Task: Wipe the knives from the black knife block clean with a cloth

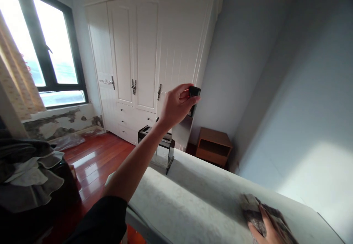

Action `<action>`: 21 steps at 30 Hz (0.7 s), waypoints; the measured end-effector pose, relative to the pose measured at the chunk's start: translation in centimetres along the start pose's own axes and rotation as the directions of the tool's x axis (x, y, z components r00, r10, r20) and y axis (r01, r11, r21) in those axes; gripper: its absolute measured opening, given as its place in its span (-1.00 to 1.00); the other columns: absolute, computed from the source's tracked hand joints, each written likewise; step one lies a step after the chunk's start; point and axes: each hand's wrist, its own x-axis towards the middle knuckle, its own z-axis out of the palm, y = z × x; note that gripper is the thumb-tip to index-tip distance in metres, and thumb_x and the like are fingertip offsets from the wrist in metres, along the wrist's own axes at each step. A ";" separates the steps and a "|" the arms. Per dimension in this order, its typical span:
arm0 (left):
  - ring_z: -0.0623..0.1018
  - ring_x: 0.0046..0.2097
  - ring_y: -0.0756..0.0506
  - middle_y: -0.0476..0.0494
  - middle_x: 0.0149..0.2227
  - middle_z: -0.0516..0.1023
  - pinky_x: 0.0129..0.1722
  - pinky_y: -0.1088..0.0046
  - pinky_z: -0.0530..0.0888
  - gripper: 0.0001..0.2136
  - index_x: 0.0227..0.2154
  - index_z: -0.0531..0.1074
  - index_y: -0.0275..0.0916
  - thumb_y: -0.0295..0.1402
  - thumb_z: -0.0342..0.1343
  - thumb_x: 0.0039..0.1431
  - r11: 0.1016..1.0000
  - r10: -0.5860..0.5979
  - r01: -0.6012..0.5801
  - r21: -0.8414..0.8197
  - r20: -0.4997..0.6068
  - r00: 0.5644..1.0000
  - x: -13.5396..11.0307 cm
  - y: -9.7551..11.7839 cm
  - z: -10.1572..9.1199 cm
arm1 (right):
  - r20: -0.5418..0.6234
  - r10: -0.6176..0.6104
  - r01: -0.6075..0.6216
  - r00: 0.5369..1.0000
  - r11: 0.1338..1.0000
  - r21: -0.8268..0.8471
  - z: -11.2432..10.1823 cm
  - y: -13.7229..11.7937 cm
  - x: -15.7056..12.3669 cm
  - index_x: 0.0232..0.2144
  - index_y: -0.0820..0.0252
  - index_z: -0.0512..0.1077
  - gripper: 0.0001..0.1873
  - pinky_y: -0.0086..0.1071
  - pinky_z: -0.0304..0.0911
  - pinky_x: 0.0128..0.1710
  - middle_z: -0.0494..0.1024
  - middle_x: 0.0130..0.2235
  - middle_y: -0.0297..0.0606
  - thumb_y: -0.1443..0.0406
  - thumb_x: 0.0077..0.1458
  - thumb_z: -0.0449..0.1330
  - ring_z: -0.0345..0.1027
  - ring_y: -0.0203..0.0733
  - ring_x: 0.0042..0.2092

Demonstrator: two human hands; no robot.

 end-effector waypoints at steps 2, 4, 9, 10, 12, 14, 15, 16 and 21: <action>0.63 -0.14 -0.09 -0.18 -0.22 0.64 -0.08 0.35 0.57 -0.66 -0.15 0.48 -0.32 -0.42 0.32 -0.05 0.994 -0.064 0.065 -0.082 0.017 0.998 -1.1 -0.4 0.9 | 0.022 0.034 -0.033 0.999 0.999 -0.034 -0.7 -1.1 -0.2 0.22 0.46 0.18 -0.18 0.02 0.30 0.07 0.36 0.21 0.18 -0.04 0.10 -0.10 0.38 0.27 0.11; 0.63 -0.18 -0.09 -0.18 -0.24 0.64 -0.11 0.34 0.58 -0.63 -0.17 0.48 -0.32 -0.37 0.36 -0.09 0.976 -0.149 0.153 -0.155 0.036 0.988 -2.2 -0.9 1.8 | 0.050 0.085 -0.081 0.995 0.995 -0.064 -1.3 -2.1 -0.3 0.24 0.42 0.16 -0.18 0.00 0.29 0.08 0.32 0.25 0.12 -0.04 0.11 -0.11 0.34 0.26 0.15; 0.64 -0.24 -0.12 -0.17 -0.29 0.64 -0.27 0.36 0.60 -0.52 -0.15 0.46 -0.29 -0.23 0.41 -0.16 0.897 -0.384 0.391 -0.208 0.071 0.920 -4.6 -2.6 3.7 | 0.078 0.166 -0.157 0.983 0.981 -0.111 -2.4 -3.7 -0.5 0.28 0.43 0.07 -0.21 -0.07 0.23 0.14 0.30 0.26 0.10 0.02 0.13 -0.08 0.27 0.19 0.21; 0.64 -0.25 -0.13 -0.16 -0.29 0.63 -0.29 0.37 0.59 -0.49 -0.13 0.45 -0.28 -0.23 0.42 -0.17 0.881 -0.413 0.418 -0.222 0.067 0.908 -5.2 -3.1 4.0 | 0.069 0.174 -0.166 0.982 0.980 -0.111 -2.5 -3.8 -0.5 0.28 0.45 0.05 -0.21 -0.08 0.22 0.15 0.30 0.26 0.12 0.04 0.14 -0.06 0.26 0.17 0.22; 0.65 -0.28 -0.13 -0.13 -0.30 0.61 -0.31 0.37 0.59 -0.44 -0.07 0.41 -0.24 -0.24 0.42 -0.18 0.850 -0.459 0.455 -0.264 0.048 0.887 -6.3 -4.3 4.5 | 0.058 0.175 -0.168 0.983 0.980 -0.108 -2.7 -4.1 -0.6 0.29 0.38 0.04 -0.24 -0.11 0.21 0.16 0.30 0.26 0.08 0.07 0.14 -0.02 0.26 0.13 0.22; 0.65 -0.31 -0.11 -0.08 -0.31 0.58 -0.29 0.33 0.60 -0.42 -0.02 0.38 -0.22 -0.28 0.40 -0.16 0.820 -0.501 0.488 -0.300 0.036 0.865 -7.4 -5.5 5.0 | 0.066 0.158 -0.150 0.985 0.983 -0.104 -2.8 -4.2 -0.6 0.29 0.32 0.06 -0.26 -0.12 0.19 0.18 0.33 0.24 0.06 0.10 0.13 0.02 0.26 0.12 0.23; 0.65 -0.32 -0.10 -0.06 -0.32 0.56 -0.27 0.31 0.60 -0.43 -0.01 0.38 -0.22 -0.30 0.39 -0.15 0.805 -0.522 0.506 -0.311 0.036 0.852 -7.9 -6.1 5.3 | 0.072 0.152 -0.144 0.986 0.984 -0.102 -2.8 -4.2 -0.6 0.28 0.30 0.06 -0.27 -0.12 0.19 0.18 0.34 0.23 0.04 0.11 0.13 0.04 0.25 0.12 0.23; 0.64 -0.34 -0.09 -0.04 -0.34 0.54 -0.25 0.29 0.61 -0.46 -0.03 0.39 -0.23 -0.31 0.38 -0.13 0.789 -0.543 0.525 -0.319 0.040 0.839 -8.5 -6.6 5.5 | 0.073 0.146 -0.138 0.987 0.985 -0.101 -2.8 -4.2 -0.6 0.28 0.29 0.07 -0.28 -0.12 0.19 0.18 0.35 0.23 0.04 0.13 0.12 0.05 0.25 0.13 0.23; 0.64 -0.38 -0.08 0.03 -0.44 0.47 -0.28 0.31 0.63 -0.68 -0.25 0.44 -0.30 -0.37 0.35 -0.09 0.668 -0.676 0.626 -0.403 0.024 0.737 -10.9 -9.1 6.5 | 0.064 0.142 -0.137 0.988 0.988 -0.073 -2.6 -3.8 -0.6 0.28 0.32 0.07 -0.26 -0.06 0.15 0.20 0.29 0.26 0.09 0.16 0.11 0.08 0.23 0.16 0.24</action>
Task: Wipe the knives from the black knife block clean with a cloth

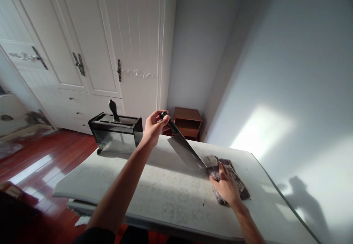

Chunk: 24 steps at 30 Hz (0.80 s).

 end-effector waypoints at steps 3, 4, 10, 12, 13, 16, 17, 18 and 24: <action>0.64 -0.37 -0.09 0.01 -0.48 0.48 -0.28 0.33 0.64 -0.80 -0.36 0.40 -0.32 -0.45 0.31 -0.02 0.986 -0.110 0.099 -0.135 -0.076 0.991 0.2 -2.3 -0.5 | 0.022 0.013 -0.013 1.000 0.999 0.034 0.0 0.2 0.0 0.28 0.35 0.09 -0.25 -0.01 0.15 0.21 0.26 0.28 0.12 0.14 0.10 0.09 0.21 0.20 0.25; 0.65 -0.36 -0.09 -0.01 -0.49 0.48 -0.27 0.33 0.64 -0.84 -0.40 0.38 -0.33 -0.48 0.28 0.02 0.973 -0.150 0.130 -0.190 -0.099 0.984 0.3 -3.1 -0.6 | 0.017 -0.001 0.000 1.000 0.999 0.045 -0.1 0.2 0.0 0.27 0.36 0.10 -0.25 -0.01 0.15 0.21 0.25 0.28 0.13 0.14 0.10 0.10 0.21 0.20 0.25; 0.64 -0.36 -0.06 -0.15 -0.47 0.56 -0.25 0.36 0.65 -0.86 -0.41 0.37 -0.35 -0.62 -0.01 0.23 0.778 -0.486 0.313 -0.545 -0.204 0.850 0.1 -7.9 -2.0 | 0.028 -0.039 0.034 0.999 0.989 0.147 -1.1 0.1 0.3 0.22 0.35 0.22 -0.34 -0.06 0.23 0.16 0.36 0.22 0.08 0.26 0.06 0.11 0.28 0.16 0.20; 0.64 -0.37 -0.08 -0.15 -0.48 0.56 -0.31 0.36 0.65 -0.85 -0.36 0.39 -0.36 -0.60 -0.04 0.26 0.727 -0.549 0.320 -0.608 -0.234 0.803 -0.4 -9.2 -2.4 | 0.036 -0.016 0.008 0.999 0.977 0.211 -1.7 -0.1 0.4 0.17 0.34 0.29 -0.39 -0.05 0.26 0.12 0.41 0.18 0.08 0.29 0.04 0.10 0.33 0.17 0.17; 0.64 -0.37 -0.09 -0.16 -0.49 0.56 -0.34 0.37 0.65 -0.85 -0.34 0.40 -0.36 -0.59 -0.05 0.27 0.710 -0.568 0.316 -0.629 -0.247 0.785 -0.7 -9.7 -2.6 | 0.041 0.001 -0.012 0.999 0.968 0.250 -2.2 -0.2 0.5 0.13 0.33 0.33 -0.42 -0.05 0.27 0.10 0.45 0.14 0.08 0.30 0.03 0.09 0.36 0.18 0.14; 0.64 -0.38 -0.11 -0.18 -0.47 0.57 -0.38 0.38 0.65 -0.85 -0.34 0.39 -0.37 -0.56 -0.07 0.30 0.675 -0.617 0.328 -0.661 -0.263 0.741 -1.7 -10.9 -2.9 | 0.093 0.075 -0.109 0.993 0.887 0.448 -3.5 -0.5 0.9 0.00 0.21 0.43 -0.53 -0.10 0.30 0.02 0.61 -0.07 -0.07 0.28 0.00 0.09 0.47 0.10 -0.02; 0.64 -0.38 -0.11 -0.19 -0.47 0.57 -0.38 0.38 0.65 -0.85 -0.35 0.38 -0.37 -0.56 -0.07 0.30 0.664 -0.635 0.341 -0.666 -0.261 0.727 -2.0 -11.1 -2.9 | 0.115 0.114 -0.159 0.987 0.819 0.552 -3.9 -0.5 1.1 -0.04 0.17 0.45 -0.56 -0.12 0.32 -0.02 0.63 -0.15 -0.12 0.26 -0.03 0.13 0.48 0.07 -0.09; 0.64 -0.38 -0.11 -0.20 -0.46 0.57 -0.38 0.39 0.65 -0.85 -0.35 0.38 -0.37 -0.55 -0.06 0.29 0.652 -0.655 0.359 -0.668 -0.257 0.711 -2.3 -11.3 -2.8 | 0.139 0.158 -0.210 0.978 0.727 0.654 -4.1 -0.6 1.3 -0.09 0.15 0.46 -0.58 -0.14 0.34 -0.08 0.63 -0.21 -0.16 0.24 -0.06 0.17 0.49 0.05 -0.15; 0.64 -0.36 -0.10 -0.15 -0.46 0.55 -0.33 0.35 0.66 -0.88 -0.38 0.35 -0.34 -0.58 -0.03 0.26 0.630 -0.694 0.374 -0.681 -0.277 0.664 -3.5 -12.5 -2.1 | 0.236 0.219 -0.303 0.947 0.358 0.883 -3.2 -1.3 2.1 -0.47 0.04 0.37 -0.70 -0.18 0.36 -0.41 0.53 -0.48 -0.20 -0.03 -0.05 0.14 0.44 -0.01 -0.42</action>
